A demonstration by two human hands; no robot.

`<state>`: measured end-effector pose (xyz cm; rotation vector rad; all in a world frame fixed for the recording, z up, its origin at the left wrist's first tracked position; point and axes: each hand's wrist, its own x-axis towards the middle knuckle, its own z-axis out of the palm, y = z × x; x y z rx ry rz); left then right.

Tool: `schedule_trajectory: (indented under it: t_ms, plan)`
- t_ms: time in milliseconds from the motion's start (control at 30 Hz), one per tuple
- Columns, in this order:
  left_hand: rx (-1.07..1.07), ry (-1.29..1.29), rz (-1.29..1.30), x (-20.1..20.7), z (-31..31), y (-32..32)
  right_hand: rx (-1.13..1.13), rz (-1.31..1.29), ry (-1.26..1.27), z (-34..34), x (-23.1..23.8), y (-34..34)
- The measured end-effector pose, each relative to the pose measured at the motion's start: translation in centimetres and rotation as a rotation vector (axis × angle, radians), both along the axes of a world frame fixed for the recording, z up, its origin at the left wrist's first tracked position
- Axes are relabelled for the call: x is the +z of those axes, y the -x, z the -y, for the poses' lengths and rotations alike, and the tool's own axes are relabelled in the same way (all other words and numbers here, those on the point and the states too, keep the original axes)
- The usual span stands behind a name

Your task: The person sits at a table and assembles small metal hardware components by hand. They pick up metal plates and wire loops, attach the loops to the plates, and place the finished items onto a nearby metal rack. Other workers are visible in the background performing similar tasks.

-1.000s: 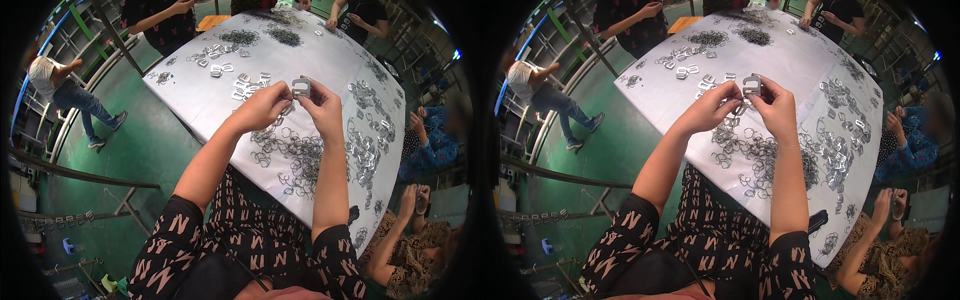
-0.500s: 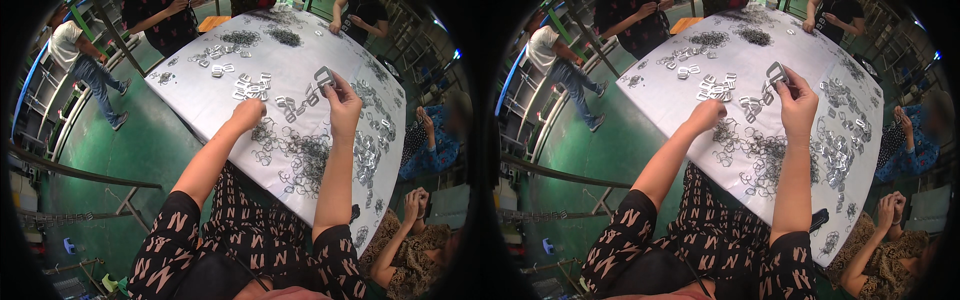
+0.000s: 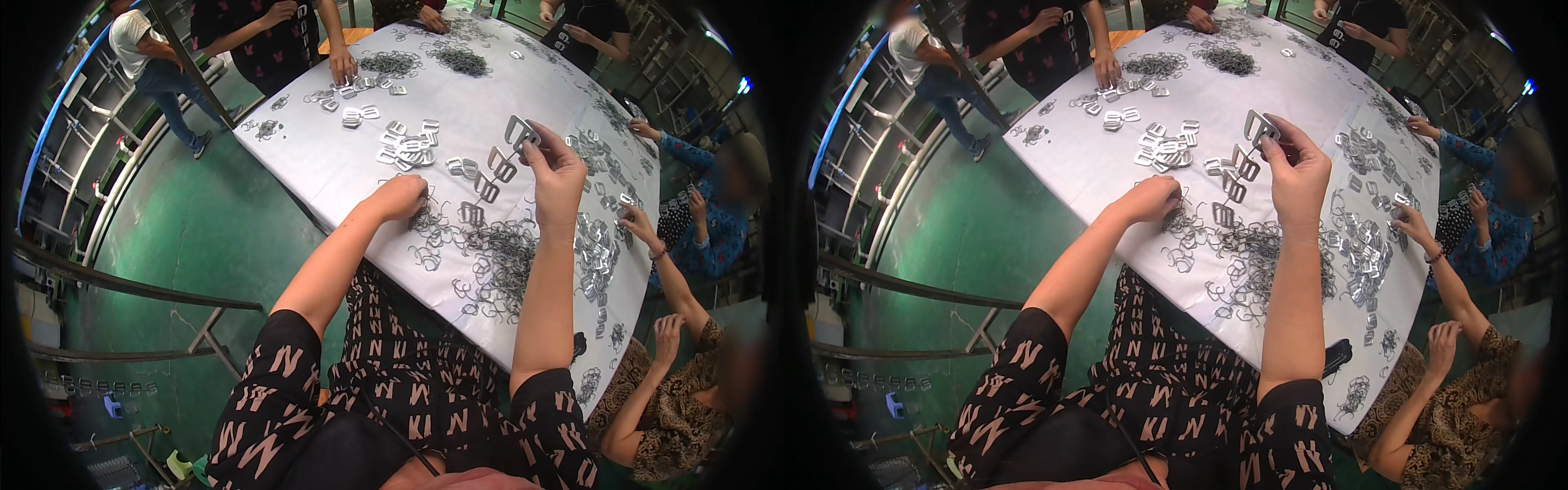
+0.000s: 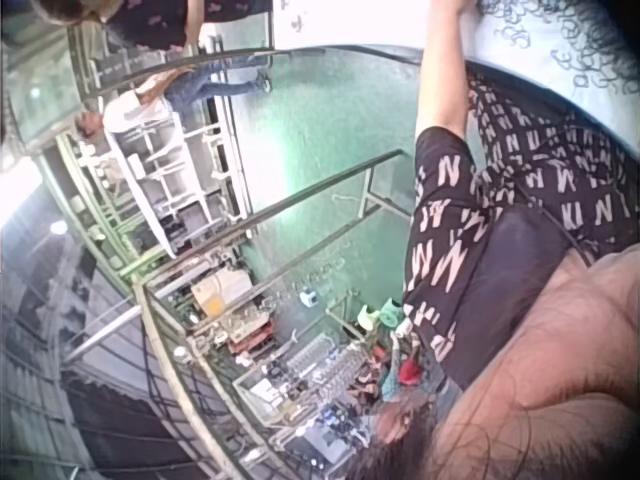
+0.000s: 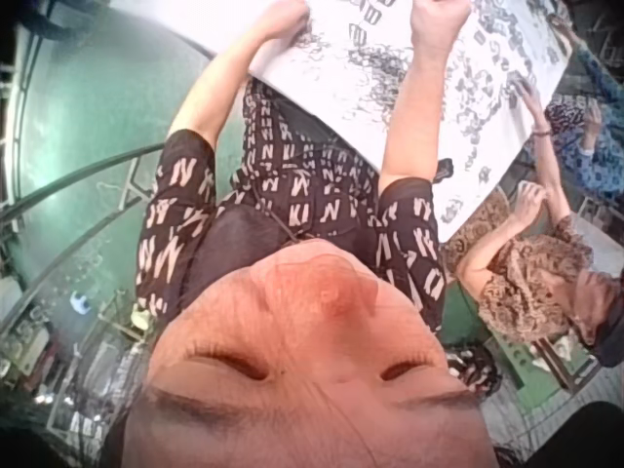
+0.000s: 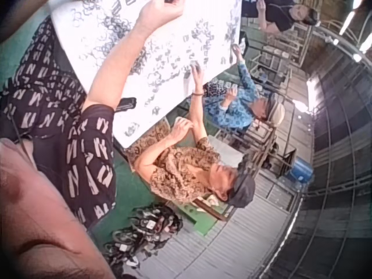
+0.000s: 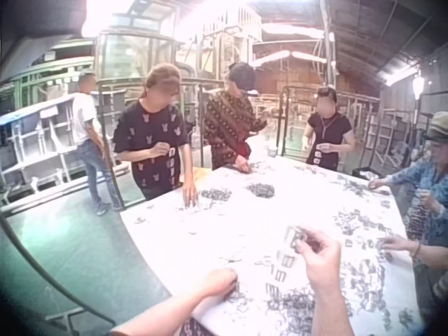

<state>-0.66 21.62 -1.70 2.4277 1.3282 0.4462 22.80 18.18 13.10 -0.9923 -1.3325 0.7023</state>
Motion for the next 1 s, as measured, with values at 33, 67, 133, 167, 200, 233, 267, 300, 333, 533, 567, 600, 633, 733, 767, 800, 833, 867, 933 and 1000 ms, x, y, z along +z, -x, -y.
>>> schedule_trajectory:
  t_ms: [33,67,133,167,200,233,267,300,333,533,567,600,633,733,767,800,833,867,933,1000]
  plan:
    - [-0.004,0.051,0.100,0.4,0.3,0.5,0.013,-0.011,0.004,0.0,0.0,0.2]
    - [0.015,0.253,0.117,1.0,0.3,1.0,0.025,-0.022,0.008,0.1,0.1,0.3]
    - [0.053,0.657,0.152,2.7,0.1,1.7,0.045,-0.028,0.014,0.2,0.1,0.5]
    - [0.025,0.676,0.017,3.2,0.0,1.8,0.052,-0.023,0.016,0.2,0.2,0.6]
    - [-0.005,0.741,0.104,3.5,0.2,2.0,0.059,-0.018,0.018,0.3,0.2,0.7]
    - [-0.035,0.804,0.190,4.0,0.4,2.3,0.066,-0.019,0.018,0.3,0.2,0.9]
    - [-0.065,0.865,0.276,4.6,0.7,2.6,0.073,-0.019,0.018,0.4,0.2,1.1]
    - [-0.100,0.924,0.422,5.4,0.7,3.1,0.079,-0.020,0.017,0.5,0.2,1.3]
    - [-0.109,0.961,0.630,6.0,0.8,3.6,0.108,-0.043,0.020,0.6,0.2,1.5]
    - [-0.115,0.248,1.071,12.2,3.7,0.5,0.185,-0.085,0.041,1.7,0.5,2.7]
    - [-0.134,0.009,1.012,13.2,4.0,-0.3,0.204,-0.080,0.041,1.9,0.7,2.8]
    - [-0.153,-0.227,0.944,14.0,4.2,-1.0,0.219,-0.092,0.046,2.2,0.8,3.1]
    - [-0.123,-0.237,0.944,14.6,4.6,-1.2,0.243,-0.107,0.048,2.5,1.1,3.5]
    - [-0.064,-0.257,0.949,15.3,5.4,-1.6,0.276,-0.092,0.032,3.3,1.7,4.2]
    - [-0.061,-0.260,0.953,15.4,5.4,-1.6,0.267,-0.082,0.031,3.5,1.9,4.2]
    - [-0.058,-0.262,0.958,15.5,5.5,-1.7,0.259,-0.071,0.031,3.6,2.0,4.3]
    - [-0.077,-0.280,0.935,15.6,5.7,-1.6,0.270,-0.069,0.040,3.8,2.1,4.4]
    - [-0.095,-0.298,0.912,15.8,5.9,-1.5,0.283,-0.066,0.049,4.1,2.1,4.6]
    - [-0.114,-0.274,0.935,15.8,6.3,-1.3,0.319,-0.075,0.063,4.5,2.0,4.9]
    - [-0.112,-0.190,1.024,15.5,6.9,-1.1,0.368,-0.099,0.073,5.0,1.7,5.3]
